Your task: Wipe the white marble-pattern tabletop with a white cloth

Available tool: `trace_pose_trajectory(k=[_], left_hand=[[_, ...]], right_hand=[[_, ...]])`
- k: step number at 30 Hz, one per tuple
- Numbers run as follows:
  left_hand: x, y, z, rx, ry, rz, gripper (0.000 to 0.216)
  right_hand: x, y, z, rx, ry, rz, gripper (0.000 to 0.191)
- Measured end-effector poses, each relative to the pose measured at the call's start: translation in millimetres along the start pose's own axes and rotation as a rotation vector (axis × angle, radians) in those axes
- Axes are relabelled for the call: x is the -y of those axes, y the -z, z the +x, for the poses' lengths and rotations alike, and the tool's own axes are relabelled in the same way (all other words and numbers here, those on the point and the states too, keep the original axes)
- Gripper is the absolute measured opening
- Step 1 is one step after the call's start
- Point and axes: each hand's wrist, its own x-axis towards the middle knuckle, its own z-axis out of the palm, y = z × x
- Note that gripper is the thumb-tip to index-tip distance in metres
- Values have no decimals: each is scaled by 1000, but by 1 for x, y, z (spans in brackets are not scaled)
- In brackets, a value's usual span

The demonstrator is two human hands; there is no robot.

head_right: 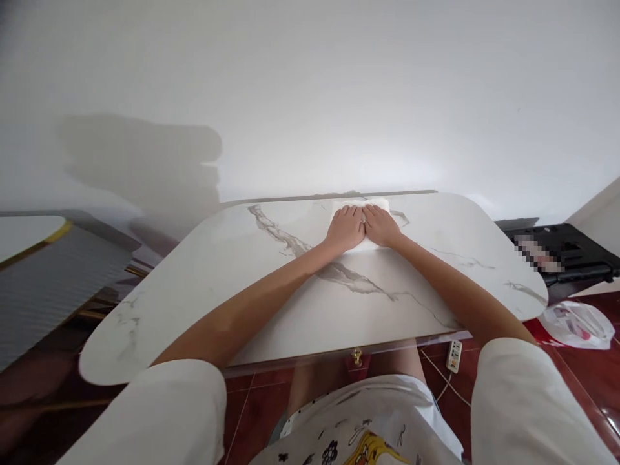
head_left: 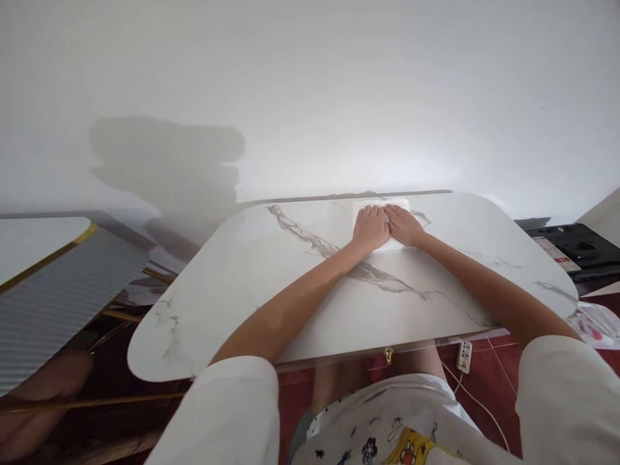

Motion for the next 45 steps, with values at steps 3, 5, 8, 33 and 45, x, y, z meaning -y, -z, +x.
trace_pose_trajectory(k=[3,5,8,33,45], left_hand=[[-6,11,-34,7,-33,16,39],[-11,19,-55,16,-43,23,43],[-19,31,-84,49,-41,32,48],[-118,61,-157,156,93,0,57],[-52,31,-49,100,82,0,40]], right_hand=[[27,3,-33,-21,-21,15,56],[46,7,-53,-34,-39,19,55],[75,17,-81,-19,-59,18,56],[76,42,-195,-23,46,-12,55],[24,24,-63,20,3,2,54]])
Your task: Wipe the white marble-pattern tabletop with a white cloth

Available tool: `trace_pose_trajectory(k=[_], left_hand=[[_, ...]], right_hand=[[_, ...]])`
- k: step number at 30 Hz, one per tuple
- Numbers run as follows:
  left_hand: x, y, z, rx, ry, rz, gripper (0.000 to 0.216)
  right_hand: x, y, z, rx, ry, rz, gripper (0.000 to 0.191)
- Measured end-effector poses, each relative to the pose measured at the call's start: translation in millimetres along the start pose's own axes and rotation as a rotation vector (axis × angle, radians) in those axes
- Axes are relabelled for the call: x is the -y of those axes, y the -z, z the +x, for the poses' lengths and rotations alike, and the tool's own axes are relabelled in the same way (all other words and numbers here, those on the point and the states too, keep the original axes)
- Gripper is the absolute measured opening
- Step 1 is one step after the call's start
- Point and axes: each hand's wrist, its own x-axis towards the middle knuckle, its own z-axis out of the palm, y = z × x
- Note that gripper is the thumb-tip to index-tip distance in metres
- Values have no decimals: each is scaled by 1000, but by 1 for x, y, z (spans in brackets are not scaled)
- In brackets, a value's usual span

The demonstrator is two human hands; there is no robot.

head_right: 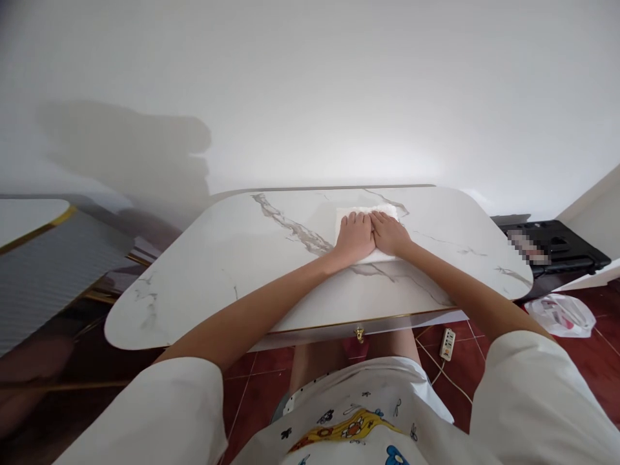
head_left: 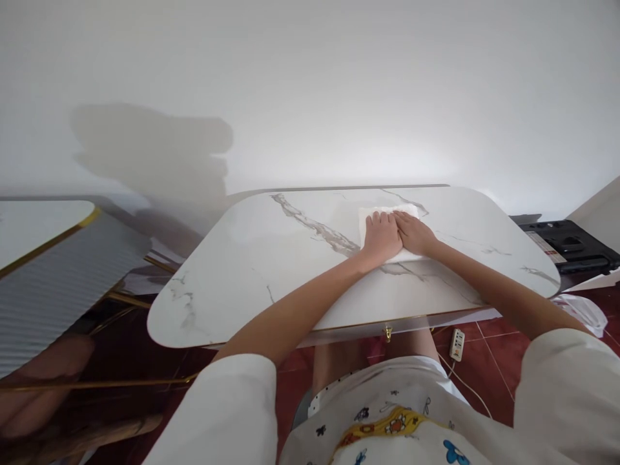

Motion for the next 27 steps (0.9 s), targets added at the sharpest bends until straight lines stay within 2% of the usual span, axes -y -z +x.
trace_pose_trajectory(k=[7,17,22,27], left_hand=[[32,-16,67,-25,45,-66,38],[75,-27,131,-30,32,-79,36],[81,-28,139,-22,42,-37,36],[66,-36,141,-55,45,-4,38]], right_hand=[[-32,-14,73,-18,15,8,53],[-44,-19,141,-9,-80,47,45],[-49,-25,152,-9,-76,72,43],[-67,-24,142,-8,2,74,48]])
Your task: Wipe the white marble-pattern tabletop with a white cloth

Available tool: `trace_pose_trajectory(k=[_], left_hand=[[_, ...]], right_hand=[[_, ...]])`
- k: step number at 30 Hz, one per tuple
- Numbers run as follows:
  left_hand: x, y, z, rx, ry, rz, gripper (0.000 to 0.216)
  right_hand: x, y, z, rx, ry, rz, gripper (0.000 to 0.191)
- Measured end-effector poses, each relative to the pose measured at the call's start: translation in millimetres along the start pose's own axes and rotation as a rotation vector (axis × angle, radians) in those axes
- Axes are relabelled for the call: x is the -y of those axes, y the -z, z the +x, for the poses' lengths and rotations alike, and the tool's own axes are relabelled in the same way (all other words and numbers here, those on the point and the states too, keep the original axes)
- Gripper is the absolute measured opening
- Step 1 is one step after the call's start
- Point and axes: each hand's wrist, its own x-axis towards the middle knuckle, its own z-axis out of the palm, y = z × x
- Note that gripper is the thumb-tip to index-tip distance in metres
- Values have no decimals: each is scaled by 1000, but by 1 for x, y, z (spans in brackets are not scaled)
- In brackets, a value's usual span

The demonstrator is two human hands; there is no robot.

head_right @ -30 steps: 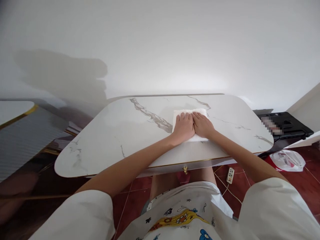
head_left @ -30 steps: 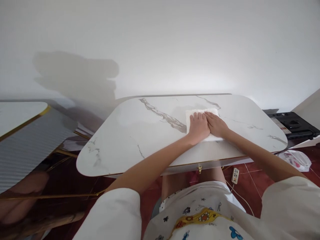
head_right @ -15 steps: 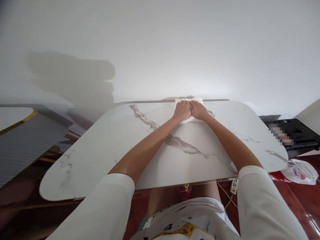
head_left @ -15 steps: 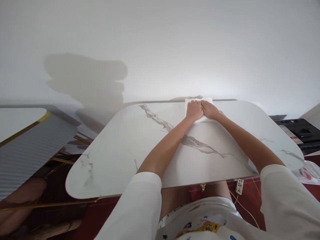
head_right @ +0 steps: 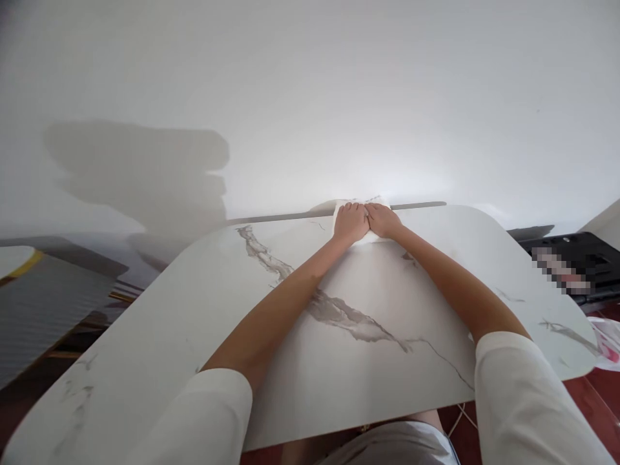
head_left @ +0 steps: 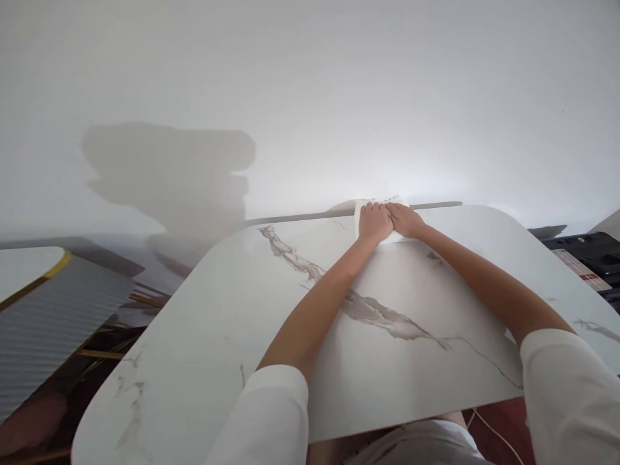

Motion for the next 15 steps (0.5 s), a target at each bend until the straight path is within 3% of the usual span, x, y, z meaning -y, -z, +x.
trace_pose_trajectory(k=[6,15], left_hand=[[-19,-6,13,5,-35,-41,38],[-20,-2,-6,-9,-47,-107,40]], right_hand=[[-25,9,-5,-5,-68,12,48],[-3,11,-22,1,-162,-51,54]])
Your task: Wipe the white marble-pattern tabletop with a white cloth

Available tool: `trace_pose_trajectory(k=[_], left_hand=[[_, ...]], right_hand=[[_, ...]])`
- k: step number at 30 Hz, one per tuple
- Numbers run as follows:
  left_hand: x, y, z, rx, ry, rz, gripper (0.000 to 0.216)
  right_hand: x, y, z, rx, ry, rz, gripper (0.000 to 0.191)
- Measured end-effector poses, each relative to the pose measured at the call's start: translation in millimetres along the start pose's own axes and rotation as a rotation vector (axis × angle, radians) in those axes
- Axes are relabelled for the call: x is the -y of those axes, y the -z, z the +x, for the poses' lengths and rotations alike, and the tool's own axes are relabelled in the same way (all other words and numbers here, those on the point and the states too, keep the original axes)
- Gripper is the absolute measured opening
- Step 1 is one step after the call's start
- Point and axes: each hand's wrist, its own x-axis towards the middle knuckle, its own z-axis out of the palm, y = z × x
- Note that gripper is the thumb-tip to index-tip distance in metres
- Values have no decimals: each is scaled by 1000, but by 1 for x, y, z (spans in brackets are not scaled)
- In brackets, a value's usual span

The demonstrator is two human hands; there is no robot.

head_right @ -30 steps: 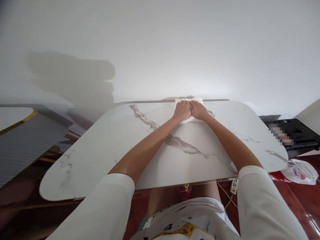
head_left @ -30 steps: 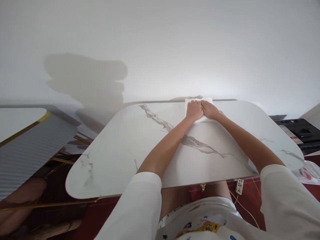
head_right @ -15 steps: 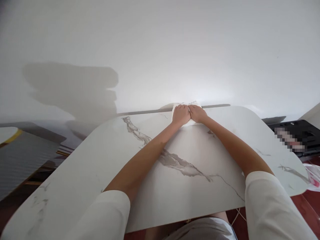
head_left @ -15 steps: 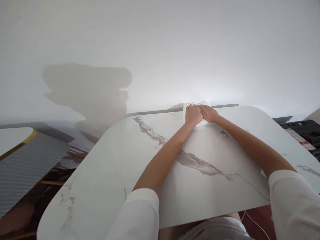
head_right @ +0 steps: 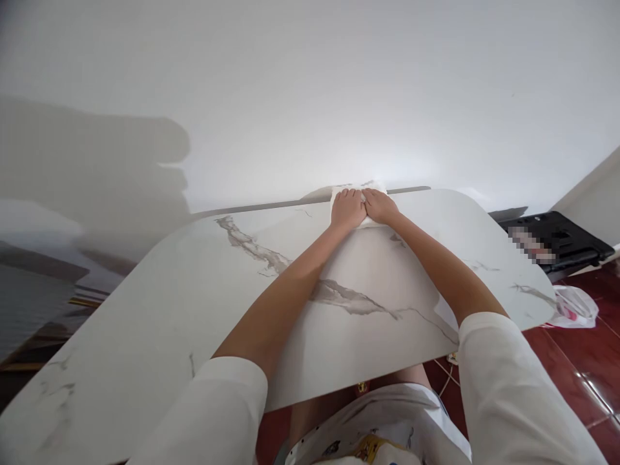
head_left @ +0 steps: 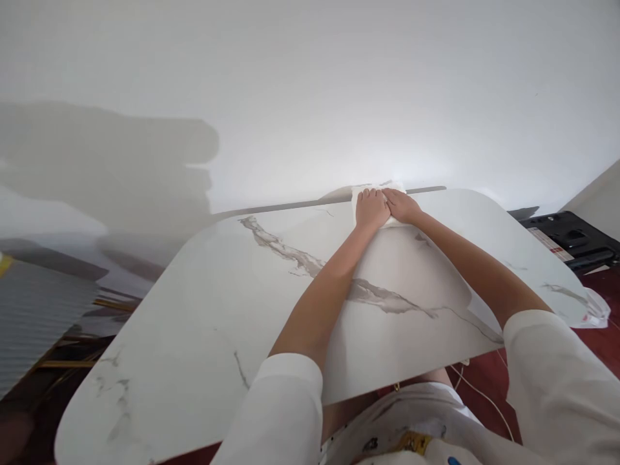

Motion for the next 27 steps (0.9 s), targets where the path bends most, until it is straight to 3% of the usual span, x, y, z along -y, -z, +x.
trace_pose_trajectory(k=[13,23,27], left_hand=[[-26,25,-91,28,-60,33,43],[-39,51,-192,50,-202,83,50],[-42,55,-233,39,-189,78,53]], right_hand=[[41,8,-92,11,6,7,55],[97,17,-198,-16,51,-32,56],[119,18,-237,-45,81,-38,56]])
